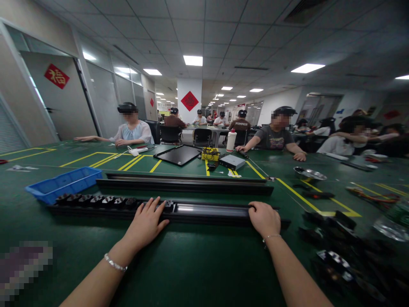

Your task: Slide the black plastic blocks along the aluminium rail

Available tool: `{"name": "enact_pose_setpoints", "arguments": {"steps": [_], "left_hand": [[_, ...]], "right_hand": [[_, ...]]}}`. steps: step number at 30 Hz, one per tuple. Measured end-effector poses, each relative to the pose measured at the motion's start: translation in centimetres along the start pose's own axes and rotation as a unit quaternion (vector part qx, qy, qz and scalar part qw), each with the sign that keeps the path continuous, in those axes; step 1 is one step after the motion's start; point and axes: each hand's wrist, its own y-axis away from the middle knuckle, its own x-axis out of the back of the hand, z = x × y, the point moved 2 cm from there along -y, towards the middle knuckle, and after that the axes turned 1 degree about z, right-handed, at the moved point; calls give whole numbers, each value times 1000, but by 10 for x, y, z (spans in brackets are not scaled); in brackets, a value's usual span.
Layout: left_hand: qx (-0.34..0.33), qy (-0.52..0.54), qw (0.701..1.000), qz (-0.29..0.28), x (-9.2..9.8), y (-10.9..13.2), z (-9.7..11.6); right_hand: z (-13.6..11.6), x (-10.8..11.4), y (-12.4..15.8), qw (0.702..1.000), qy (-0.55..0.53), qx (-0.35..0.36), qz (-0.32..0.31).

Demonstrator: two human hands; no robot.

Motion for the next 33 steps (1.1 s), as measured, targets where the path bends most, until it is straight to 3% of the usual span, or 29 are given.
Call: {"name": "enact_pose_setpoints", "arguments": {"steps": [33], "left_hand": [[1,7,1000,15,-4,0,5]], "right_hand": [[0,-1,0,1000,1,7,11]]}}
